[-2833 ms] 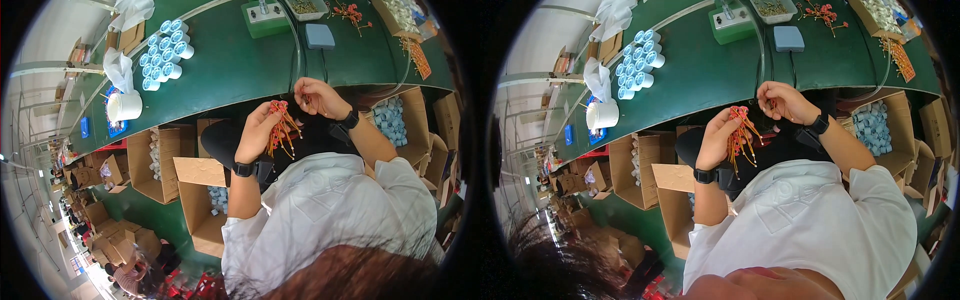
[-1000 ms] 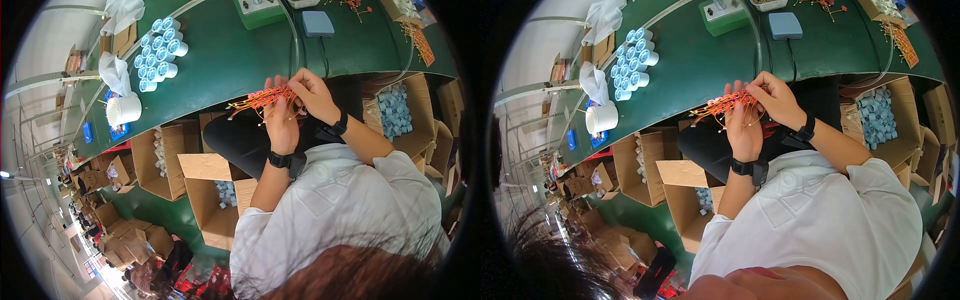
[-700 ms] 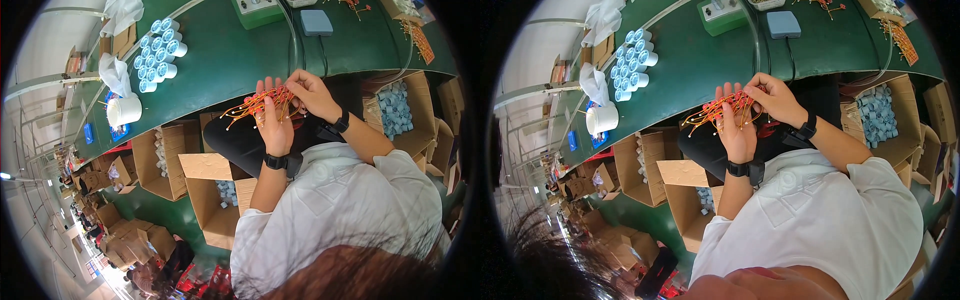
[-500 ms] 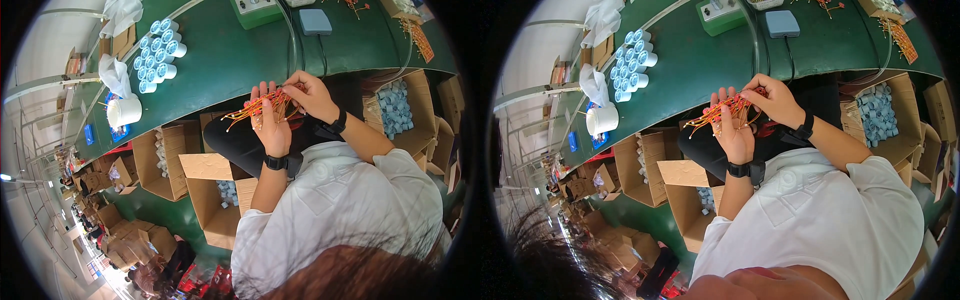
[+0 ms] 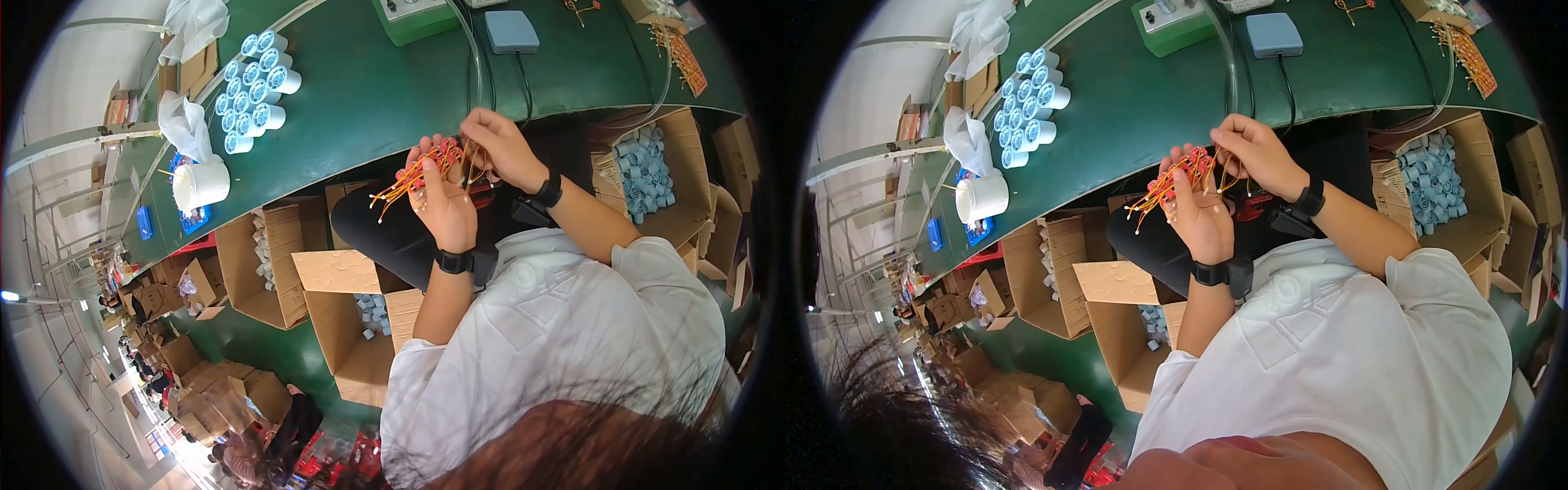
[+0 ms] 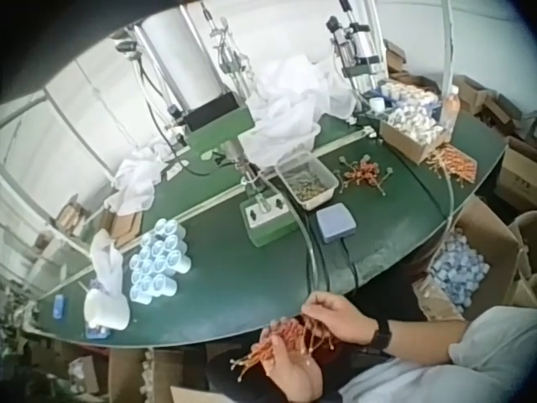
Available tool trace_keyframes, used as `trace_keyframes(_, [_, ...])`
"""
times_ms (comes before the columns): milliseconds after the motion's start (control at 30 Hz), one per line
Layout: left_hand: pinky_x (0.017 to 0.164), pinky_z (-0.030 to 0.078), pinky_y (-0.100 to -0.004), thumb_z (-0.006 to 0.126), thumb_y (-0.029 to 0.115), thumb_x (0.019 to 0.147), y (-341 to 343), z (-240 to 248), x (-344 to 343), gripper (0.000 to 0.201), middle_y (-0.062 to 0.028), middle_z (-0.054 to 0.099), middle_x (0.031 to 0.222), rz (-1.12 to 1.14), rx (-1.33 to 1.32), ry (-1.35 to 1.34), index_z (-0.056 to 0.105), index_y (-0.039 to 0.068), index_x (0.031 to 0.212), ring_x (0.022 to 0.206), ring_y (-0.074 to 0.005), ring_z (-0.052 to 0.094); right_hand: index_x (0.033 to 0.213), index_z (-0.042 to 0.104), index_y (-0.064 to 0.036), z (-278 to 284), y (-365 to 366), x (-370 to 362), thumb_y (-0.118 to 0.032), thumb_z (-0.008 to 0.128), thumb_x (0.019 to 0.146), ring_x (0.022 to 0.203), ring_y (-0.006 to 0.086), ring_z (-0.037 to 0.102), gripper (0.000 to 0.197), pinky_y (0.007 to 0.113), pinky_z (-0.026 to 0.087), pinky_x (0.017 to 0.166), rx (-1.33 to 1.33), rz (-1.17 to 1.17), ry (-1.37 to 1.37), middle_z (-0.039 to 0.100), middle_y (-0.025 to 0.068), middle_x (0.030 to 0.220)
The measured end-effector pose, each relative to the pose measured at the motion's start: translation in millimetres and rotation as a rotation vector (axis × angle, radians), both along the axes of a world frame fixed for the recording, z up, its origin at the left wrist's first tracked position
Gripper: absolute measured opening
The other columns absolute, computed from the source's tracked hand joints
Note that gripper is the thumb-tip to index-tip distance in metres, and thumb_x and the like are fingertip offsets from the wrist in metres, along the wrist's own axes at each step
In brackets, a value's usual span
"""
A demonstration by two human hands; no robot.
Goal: Assembling small components into plastic housings at a factory workstation.
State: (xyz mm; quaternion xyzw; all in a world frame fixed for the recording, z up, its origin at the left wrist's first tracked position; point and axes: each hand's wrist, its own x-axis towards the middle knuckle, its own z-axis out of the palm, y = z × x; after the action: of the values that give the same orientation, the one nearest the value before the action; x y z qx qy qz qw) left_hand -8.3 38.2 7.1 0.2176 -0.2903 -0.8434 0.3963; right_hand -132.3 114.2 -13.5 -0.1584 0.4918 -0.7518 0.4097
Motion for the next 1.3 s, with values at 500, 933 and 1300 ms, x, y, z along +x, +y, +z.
trace_keyframes(500, [0.115,0.045,-0.0461,0.055,0.014,0.108,-6.7,9.8,7.6,0.046,-0.0171,0.052,0.148,-0.073,0.096,0.019,0.038,0.001,0.149,0.139,-0.0307,0.051,0.107,0.059,-0.0034,11.5,-7.3,15.4,-0.015,0.068,0.100,0.069,0.0035,0.054,0.016,0.020,0.042,0.059,0.112,-0.060,0.605,0.061,0.0006,0.086])
trace_keyframes(933, [0.105,0.056,-0.0389,0.061,0.005,0.103,-1.6,7.8,10.5,0.031,-0.0181,0.059,0.137,-0.042,0.033,-0.056,0.053,-0.002,0.132,0.125,-0.0277,0.062,0.101,0.062,-0.0022,16.5,-5.7,21.1,-0.012,0.074,0.095,0.070,0.0100,0.065,0.016,0.024,0.051,0.062,0.153,-0.236,0.759,0.069,0.0055,0.086])
trace_keyframes(1300, [0.107,0.054,-0.0375,0.058,0.005,0.105,12.3,8.1,6.4,0.030,-0.0194,0.057,0.140,0.091,-0.088,-0.122,0.052,-0.003,0.132,0.125,-0.0266,0.061,0.099,0.062,-0.0020,1.4,-10.9,23.9,-0.016,0.079,0.093,0.069,0.0162,0.070,0.023,0.028,0.054,0.062,0.137,-0.413,1.209,0.071,0.0091,0.082])
